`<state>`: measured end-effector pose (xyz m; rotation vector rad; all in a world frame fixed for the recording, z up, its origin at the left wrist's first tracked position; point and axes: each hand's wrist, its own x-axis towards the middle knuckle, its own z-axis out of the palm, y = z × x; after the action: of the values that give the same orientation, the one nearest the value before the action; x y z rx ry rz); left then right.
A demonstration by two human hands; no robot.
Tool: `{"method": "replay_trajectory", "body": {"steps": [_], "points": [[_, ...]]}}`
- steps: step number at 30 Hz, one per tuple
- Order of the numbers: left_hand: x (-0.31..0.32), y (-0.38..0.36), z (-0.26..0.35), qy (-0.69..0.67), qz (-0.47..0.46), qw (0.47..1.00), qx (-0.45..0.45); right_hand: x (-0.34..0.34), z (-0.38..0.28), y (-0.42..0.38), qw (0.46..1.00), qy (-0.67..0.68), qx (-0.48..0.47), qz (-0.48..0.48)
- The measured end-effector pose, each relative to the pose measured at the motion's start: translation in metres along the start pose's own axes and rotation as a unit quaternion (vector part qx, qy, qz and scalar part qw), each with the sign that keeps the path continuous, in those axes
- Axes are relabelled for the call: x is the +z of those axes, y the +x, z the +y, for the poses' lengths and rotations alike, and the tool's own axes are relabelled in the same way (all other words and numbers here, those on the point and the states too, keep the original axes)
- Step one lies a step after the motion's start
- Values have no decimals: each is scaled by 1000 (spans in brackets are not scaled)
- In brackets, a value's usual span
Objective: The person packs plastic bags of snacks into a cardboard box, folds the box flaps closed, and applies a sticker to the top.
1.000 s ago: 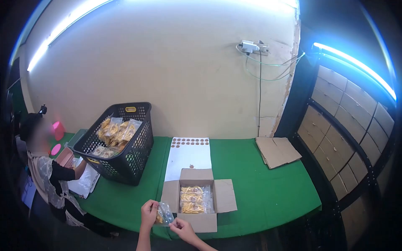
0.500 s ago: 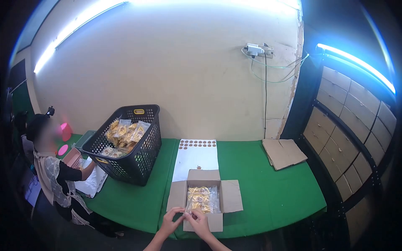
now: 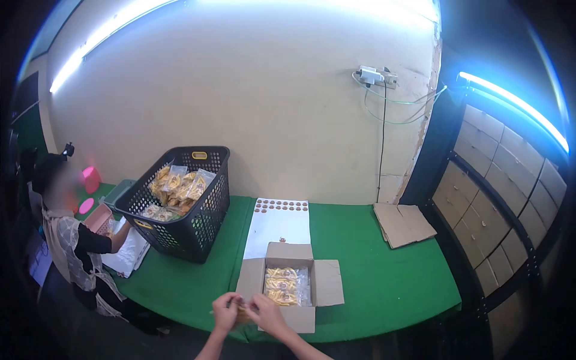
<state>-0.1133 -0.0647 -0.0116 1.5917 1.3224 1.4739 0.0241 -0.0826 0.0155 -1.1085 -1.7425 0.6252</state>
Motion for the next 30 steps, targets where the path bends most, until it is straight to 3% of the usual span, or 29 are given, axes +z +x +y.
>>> {"method": "replay_trajectory", "body": {"steps": [6, 12, 15, 16, 20, 21, 23, 25, 27, 30], "points": [[-43, 16, 13, -16, 98, 995, -19, 27, -13, 3, 996, 57, 15, -60], [-77, 19, 3, -41, 182, 982, -33, 44, -20, -3, 976, 109, 38, -182], [-104, 23, 11, -146, 237, 959, -46, 51, -12, -14, 969, 138, 17, -203], [-107, 21, 18, -116, 212, 969, -48, 53, -5, -18, 969, 140, 6, -202], [-96, -4, 15, -179, 128, 971, -93, 46, 13, -21, 924, 244, 180, -233], [-89, -11, 6, -236, 118, 956, -126, 49, 11, -25, 926, 235, 158, -249], [-72, -24, -6, -468, 55, 867, -164, 54, 6, -33, 930, 216, 111, -275], [-60, -31, -23, -697, -55, 684, -207, 61, 2, -43, 865, 315, 173, -350], [-55, -38, -20, -575, -41, 792, -201, 61, 10, -52, 802, 397, 223, -387], [-57, -41, -20, -317, -28, 937, -140, 51, 22, -65, 820, 376, 238, -361]]}}
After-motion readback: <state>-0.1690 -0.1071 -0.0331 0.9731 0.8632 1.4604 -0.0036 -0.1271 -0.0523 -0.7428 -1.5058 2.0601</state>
